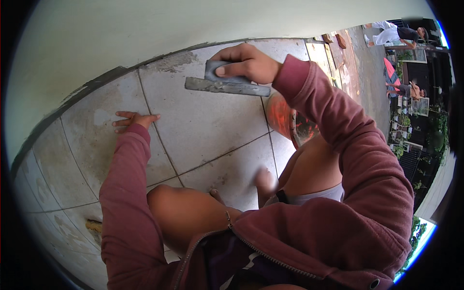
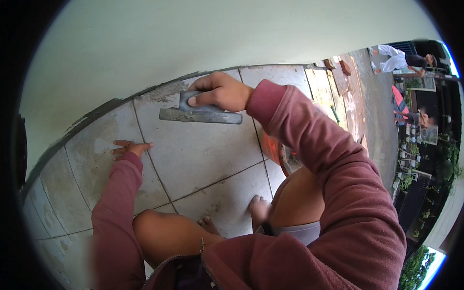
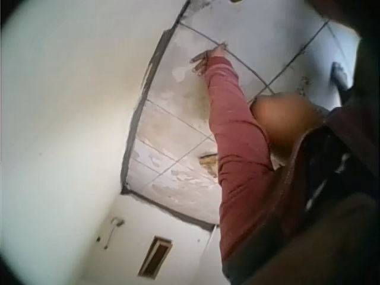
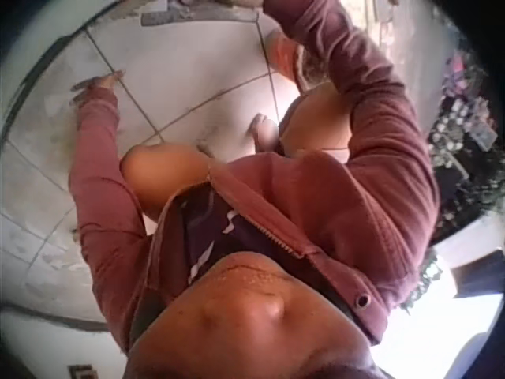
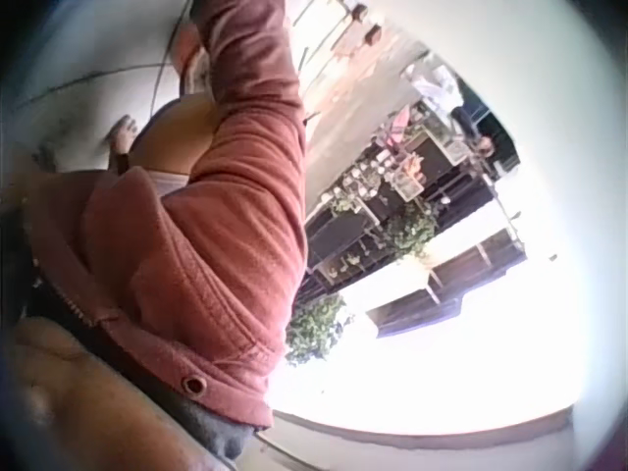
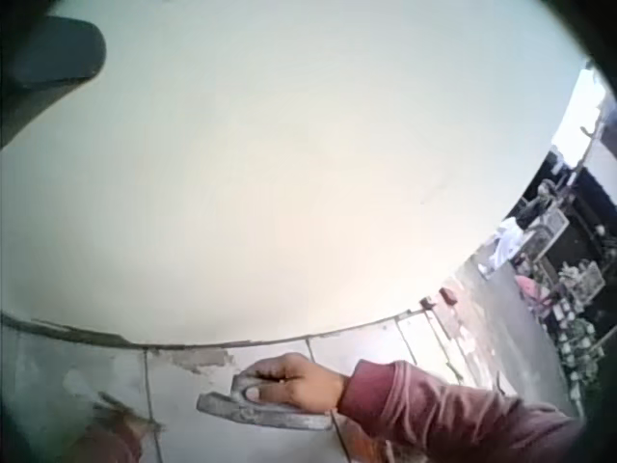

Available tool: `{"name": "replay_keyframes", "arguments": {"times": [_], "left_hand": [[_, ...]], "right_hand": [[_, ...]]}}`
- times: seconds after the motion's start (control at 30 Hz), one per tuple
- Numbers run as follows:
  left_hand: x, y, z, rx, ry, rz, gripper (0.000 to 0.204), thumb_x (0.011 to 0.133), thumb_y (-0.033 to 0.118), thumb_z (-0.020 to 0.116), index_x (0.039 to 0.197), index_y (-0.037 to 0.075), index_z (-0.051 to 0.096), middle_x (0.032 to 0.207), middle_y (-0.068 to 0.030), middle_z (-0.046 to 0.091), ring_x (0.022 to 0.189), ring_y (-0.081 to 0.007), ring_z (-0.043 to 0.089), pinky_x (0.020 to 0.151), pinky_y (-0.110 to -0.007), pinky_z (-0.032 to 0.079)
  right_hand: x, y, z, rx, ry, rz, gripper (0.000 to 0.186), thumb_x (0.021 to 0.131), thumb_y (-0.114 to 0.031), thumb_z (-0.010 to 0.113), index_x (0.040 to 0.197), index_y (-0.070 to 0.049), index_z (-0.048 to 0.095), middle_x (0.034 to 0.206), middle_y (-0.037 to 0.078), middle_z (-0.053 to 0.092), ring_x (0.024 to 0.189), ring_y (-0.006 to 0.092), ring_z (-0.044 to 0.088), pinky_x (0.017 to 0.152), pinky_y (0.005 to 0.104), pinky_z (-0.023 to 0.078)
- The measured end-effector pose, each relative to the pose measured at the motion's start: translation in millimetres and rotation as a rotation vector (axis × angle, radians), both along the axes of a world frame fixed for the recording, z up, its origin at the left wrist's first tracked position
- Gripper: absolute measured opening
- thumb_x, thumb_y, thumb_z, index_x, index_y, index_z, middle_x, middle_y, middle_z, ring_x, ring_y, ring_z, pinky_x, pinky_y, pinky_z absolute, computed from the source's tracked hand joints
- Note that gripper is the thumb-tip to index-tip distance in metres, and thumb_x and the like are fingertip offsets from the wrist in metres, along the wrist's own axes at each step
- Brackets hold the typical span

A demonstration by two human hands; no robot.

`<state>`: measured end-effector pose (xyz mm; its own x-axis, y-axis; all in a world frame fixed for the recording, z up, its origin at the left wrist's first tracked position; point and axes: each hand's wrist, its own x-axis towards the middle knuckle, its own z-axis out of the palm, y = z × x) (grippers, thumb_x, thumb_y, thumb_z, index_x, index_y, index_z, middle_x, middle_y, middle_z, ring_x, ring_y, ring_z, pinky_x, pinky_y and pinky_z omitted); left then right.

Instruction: Apply grout to the seams between floor tiles using a trowel and cleaning up excess with a cloth.

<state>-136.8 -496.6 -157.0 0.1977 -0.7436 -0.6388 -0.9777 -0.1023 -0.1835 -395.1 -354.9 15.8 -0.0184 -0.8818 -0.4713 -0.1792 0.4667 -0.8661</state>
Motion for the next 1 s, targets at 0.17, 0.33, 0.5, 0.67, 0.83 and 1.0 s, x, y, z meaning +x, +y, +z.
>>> {"name": "replay_keyframes", "arguments": {"times": [0.17,0.33,0.5,0.67,0.83,1.0], "left_hand": [[-10,2,-8,-0.063,0.008,0.075,0.125,0.057,0.056,0.072,0.136,0.002,-0.008,0.138,-0.0323,-0.006,0.128,-0.0489,-0.001,0.103,-0.057,0.007],[-10,9,-24,-0.113,0.088,0.068,0.13,0.053,0.05,0.077,0.137,0.004,-0.01,0.139,-0.0316,-0.006,0.128,-0.0482,0.006,0.103,-0.056,0.009],[46,-30,-74,-0.23,0.163,0.045,0.138,0.044,0.053,0.08,0.137,0.007,-0.011,0.138,-0.0336,-0.006,0.13,-0.0454,0.004,0.103,-0.055,0.008],[46,-35,-72,-0.245,0.251,0.056,0.143,0.04,0.045,0.084,0.136,0.004,-0.013,0.138,-0.0329,-0.007,0.131,-0.0411,0.008,0.104,-0.051,0.01],[23,-18,-58,-0.172,0.395,0.136,0.144,0.038,0.039,0.085,0.136,0.004,-0.014,0.138,-0.0314,-0.01,0.131,-0.0383,0.01,0.105,-0.048,0.012],[7,-6,-41,-0.223,0.216,0.118,0.138,0.044,0.038,0.084,0.136,0.006,-0.014,0.139,-0.0307,-0.01,0.131,-0.0416,0.007,0.105,-0.05,0.01]], "right_hand": [[-93,203,71,0.214,-0.046,-0.534,0.036,0.086,-0.02,0.05,0.113,0.003,0.052,0.093,0.009,0.061,0.081,0.0122,0.058,0.075,0.0244,0.045],[-83,338,-66,0.578,0.327,-0.545,0.034,0.079,-0.025,0.059,0.103,-0.001,0.06,0.093,0.014,0.063,0.09,0.0211,0.059,0.082,0.0311,0.043],[-76,333,-131,0.553,0.492,-0.387,0.036,0.077,-0.033,0.058,0.099,-0.005,0.063,0.092,0.018,0.062,0.089,0.0301,0.059,0.081,0.0362,0.044],[-78,342,-155,0.629,0.419,-0.177,0.037,0.078,-0.037,0.056,0.094,-0.004,0.064,0.088,0.02,0.061,0.087,0.0344,0.058,0.079,0.0403,0.043],[-105,368,-178,0.357,0.411,0.247,0.035,0.077,-0.035,0.056,0.091,-0.003,0.064,0.085,0.021,0.061,0.083,0.0352,0.058,0.073,0.0412,0.044],[-106,378,-115,0.083,0.086,-0.071,0.026,0.075,-0.015,0.055,0.092,0.005,0.061,0.081,0.018,0.061,0.075,0.0262,0.061,0.065,0.0349,0.045]]}}
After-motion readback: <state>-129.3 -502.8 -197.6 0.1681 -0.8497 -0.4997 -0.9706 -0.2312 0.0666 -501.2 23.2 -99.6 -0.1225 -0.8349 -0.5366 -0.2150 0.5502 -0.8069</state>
